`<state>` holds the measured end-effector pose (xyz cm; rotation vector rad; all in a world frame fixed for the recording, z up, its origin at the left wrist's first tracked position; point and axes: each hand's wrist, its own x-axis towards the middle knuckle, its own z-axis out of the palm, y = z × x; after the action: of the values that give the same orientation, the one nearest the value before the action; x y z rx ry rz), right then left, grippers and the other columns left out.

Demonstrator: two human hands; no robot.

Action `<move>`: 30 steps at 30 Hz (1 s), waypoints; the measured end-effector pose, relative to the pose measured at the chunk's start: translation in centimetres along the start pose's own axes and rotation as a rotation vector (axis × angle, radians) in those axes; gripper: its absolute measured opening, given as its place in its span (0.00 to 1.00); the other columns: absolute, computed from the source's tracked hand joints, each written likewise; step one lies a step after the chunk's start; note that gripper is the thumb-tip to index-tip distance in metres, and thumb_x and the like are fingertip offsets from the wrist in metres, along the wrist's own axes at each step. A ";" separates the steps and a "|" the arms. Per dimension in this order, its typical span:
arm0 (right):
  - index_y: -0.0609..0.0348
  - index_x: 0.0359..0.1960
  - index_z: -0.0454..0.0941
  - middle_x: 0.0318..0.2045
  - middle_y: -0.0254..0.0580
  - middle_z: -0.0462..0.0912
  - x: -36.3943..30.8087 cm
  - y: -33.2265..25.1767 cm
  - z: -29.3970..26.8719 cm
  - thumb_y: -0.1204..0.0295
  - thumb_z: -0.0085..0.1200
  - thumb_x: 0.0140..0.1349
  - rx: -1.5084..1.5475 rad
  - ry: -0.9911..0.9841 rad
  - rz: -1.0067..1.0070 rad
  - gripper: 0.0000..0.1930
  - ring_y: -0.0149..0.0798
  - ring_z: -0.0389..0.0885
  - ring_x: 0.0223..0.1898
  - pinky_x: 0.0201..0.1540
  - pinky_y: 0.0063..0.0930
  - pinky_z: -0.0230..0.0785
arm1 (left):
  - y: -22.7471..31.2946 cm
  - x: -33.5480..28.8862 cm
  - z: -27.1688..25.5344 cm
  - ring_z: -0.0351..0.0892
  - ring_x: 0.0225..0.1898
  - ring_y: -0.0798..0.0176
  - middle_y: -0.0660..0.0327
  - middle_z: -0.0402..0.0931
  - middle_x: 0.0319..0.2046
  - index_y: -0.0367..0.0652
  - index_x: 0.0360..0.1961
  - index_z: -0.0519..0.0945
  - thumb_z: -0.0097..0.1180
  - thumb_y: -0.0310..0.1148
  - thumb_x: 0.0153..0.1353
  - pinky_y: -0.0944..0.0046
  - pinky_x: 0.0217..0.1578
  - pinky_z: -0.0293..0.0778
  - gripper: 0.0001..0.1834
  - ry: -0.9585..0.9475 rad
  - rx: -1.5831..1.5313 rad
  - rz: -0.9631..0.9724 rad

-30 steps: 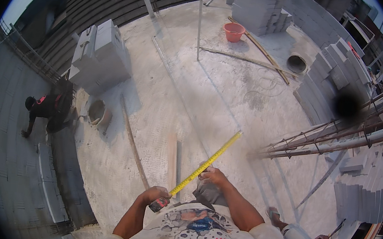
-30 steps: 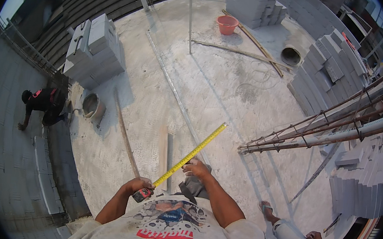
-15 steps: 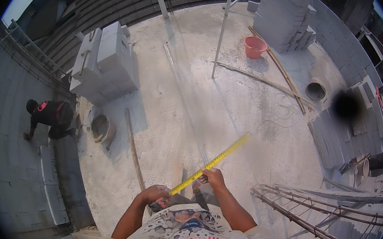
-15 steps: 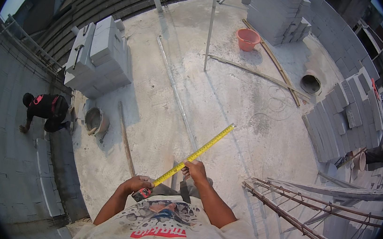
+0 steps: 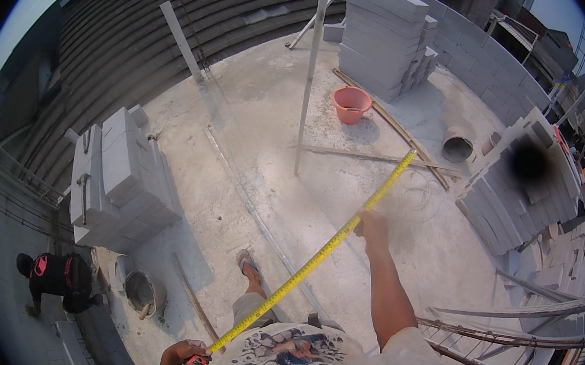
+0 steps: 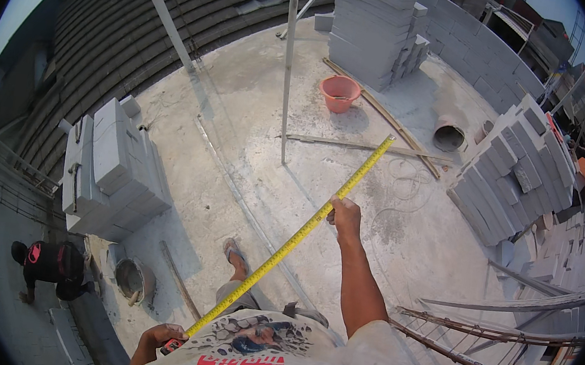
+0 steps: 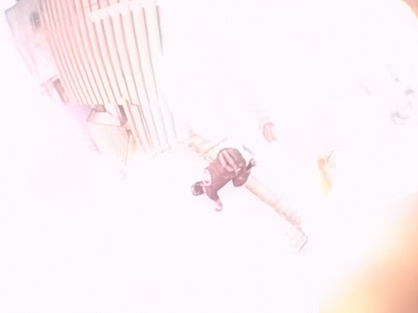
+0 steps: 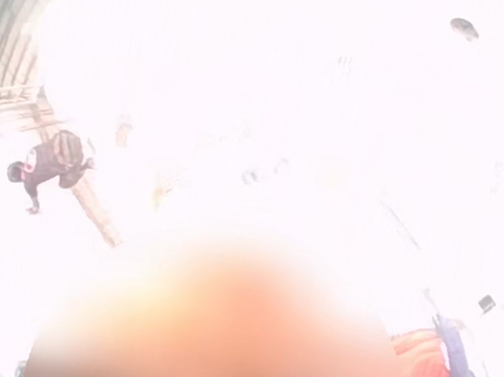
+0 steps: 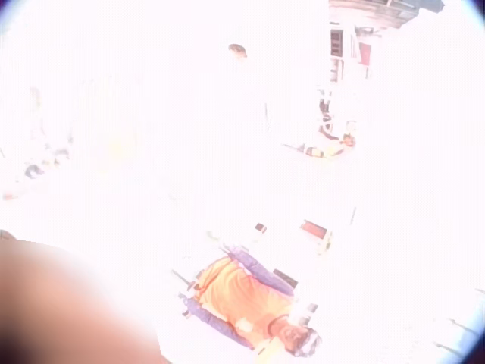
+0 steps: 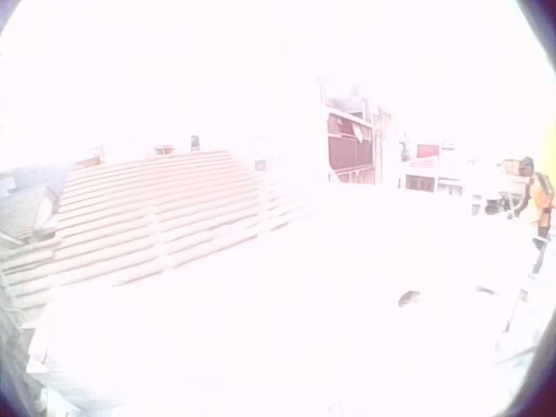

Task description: The person hammers nails into a metal frame, then uses a power drill to secure the frame to a vertical post. The person also uses a tape measure to measure the height of the installed frame.

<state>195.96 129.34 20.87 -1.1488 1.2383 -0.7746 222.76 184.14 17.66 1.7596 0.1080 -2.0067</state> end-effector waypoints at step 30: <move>0.63 0.28 0.77 0.19 0.38 0.76 54.7 -16.2 56.4 0.63 0.53 0.63 0.017 -0.302 0.290 0.15 0.30 0.74 0.17 0.19 0.23 0.66 | 59.5 2.2 -46.0 0.77 0.23 0.69 0.62 0.82 0.25 0.37 0.32 0.83 0.66 0.38 0.56 0.67 0.26 0.73 0.13 0.311 0.125 0.006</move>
<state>264.11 87.21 16.00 -1.0009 1.1078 -0.3776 288.06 146.97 21.80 2.1382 0.0778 -1.7553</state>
